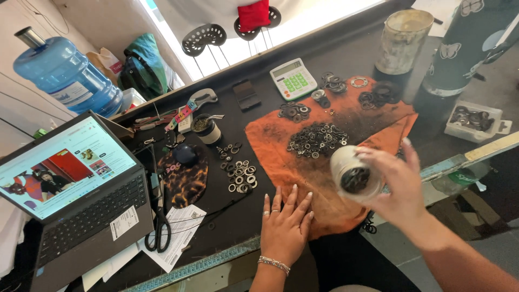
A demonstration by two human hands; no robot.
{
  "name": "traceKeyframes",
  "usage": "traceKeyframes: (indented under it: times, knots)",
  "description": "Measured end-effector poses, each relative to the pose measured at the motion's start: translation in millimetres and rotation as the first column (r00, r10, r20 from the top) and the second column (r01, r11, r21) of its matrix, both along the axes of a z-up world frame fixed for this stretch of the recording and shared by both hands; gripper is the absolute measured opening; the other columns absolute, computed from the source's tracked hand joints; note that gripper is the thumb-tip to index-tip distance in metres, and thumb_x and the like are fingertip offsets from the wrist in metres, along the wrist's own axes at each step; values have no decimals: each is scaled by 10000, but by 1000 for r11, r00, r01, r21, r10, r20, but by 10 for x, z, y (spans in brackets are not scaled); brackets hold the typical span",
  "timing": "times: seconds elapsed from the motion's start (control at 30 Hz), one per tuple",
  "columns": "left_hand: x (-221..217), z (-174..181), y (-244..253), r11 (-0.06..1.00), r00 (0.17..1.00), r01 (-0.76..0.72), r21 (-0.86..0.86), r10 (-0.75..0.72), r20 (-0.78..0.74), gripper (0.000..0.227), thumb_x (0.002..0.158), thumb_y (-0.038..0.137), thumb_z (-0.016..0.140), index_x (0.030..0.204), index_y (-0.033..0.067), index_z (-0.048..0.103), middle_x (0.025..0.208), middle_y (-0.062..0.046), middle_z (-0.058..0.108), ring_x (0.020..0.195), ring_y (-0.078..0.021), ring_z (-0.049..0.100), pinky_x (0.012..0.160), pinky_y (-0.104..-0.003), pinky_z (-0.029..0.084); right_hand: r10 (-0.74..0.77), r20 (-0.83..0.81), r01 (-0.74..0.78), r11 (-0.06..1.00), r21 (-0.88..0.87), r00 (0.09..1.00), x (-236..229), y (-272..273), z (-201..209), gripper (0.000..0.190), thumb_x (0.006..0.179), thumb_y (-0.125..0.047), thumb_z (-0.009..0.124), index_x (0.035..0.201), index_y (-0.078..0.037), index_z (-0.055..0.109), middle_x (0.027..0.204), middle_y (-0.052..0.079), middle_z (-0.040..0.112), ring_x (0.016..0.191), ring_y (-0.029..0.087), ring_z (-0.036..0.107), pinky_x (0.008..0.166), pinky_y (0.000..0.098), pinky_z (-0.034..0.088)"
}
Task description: The person sorts small metal washers on a workbench, picking them up and placing them into a small plastic container. The person also moves a small jar and continues sorting washers from a pile on an orange cloth.
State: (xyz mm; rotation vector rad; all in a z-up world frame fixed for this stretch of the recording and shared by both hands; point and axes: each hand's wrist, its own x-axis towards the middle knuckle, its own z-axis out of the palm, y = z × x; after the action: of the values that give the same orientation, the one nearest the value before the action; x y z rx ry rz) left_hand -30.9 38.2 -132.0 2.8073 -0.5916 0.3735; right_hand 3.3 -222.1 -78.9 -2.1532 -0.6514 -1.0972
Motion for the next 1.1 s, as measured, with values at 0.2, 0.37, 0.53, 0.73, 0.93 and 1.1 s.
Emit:
traceKeyframes:
  times: [0.2, 0.37, 0.53, 0.73, 0.93, 1.1]
  knots:
    - [3, 27, -4, 1000, 999, -5, 11, 5, -51, 498, 1073, 500, 320, 1506, 341, 508, 1612, -26, 390, 1505, -361, 228, 1206, -579, 61, 96, -11, -95, 995, 39, 995, -62, 84, -44, 615, 790, -372, 843, 1282, -114, 580, 1331, 102, 694, 1225, 255, 693, 1309, 520, 197]
    - [-12, 32, -3, 1000, 1000, -2, -6, 2, -4, 475, 1071, 484, 363, 1484, 333, 543, 1591, -33, 430, 1496, -364, 258, 1205, -585, 85, -14, -235, 44, 992, 122, 972, 53, 139, -213, 777, 652, -446, 896, 1301, -138, 601, 1319, 48, 685, 1411, 319, 502, 1225, 519, 303]
    - [1, 96, -16, 1000, 1000, 5, -26, -5, 20, 461, 1060, 456, 408, 1460, 310, 583, 1576, -52, 455, 1474, -391, 296, 1185, -604, 123, 35, -114, -30, 999, 41, 993, 207, 251, -402, 923, 538, -501, 970, 1256, -33, 630, 1158, 113, 728, 1098, 224, 691, 1279, 586, 209]
    - [-11, 93, 29, 997, 997, 24, -69, -18, 78, 436, 1042, 405, 488, 1430, 260, 625, 1551, -79, 501, 1443, -422, 364, 1166, -625, 170, 25, -293, -13, 999, 43, 956, 385, 249, -342, 877, 561, -515, 922, 1282, -97, 648, 992, -6, 767, 868, 150, 711, 1305, 524, 239]
    - [224, 325, 271, 979, 959, 73, -188, -121, -258, 402, 942, 369, 663, 1315, 221, 694, 1587, -88, 440, 1469, -488, 258, 1190, -646, 113, 263, -593, -350, 936, -33, 761, 882, 20, -314, 1154, 455, -543, 1026, 1415, -126, 539, 1412, 69, 632, 1420, 286, 487, 1154, 451, 371]
    - [936, 581, 332, 976, 964, -35, -216, -24, -263, 347, 988, 194, 627, 1323, 105, 650, 1229, -103, 650, 1097, -288, 652, 904, -452, 553, 294, -692, -611, 746, -265, 659, 1761, -365, 213, 490, 663, -414, 933, 1104, -238, 812, 1135, -39, 825, 1024, 142, 790, 923, 339, 584]
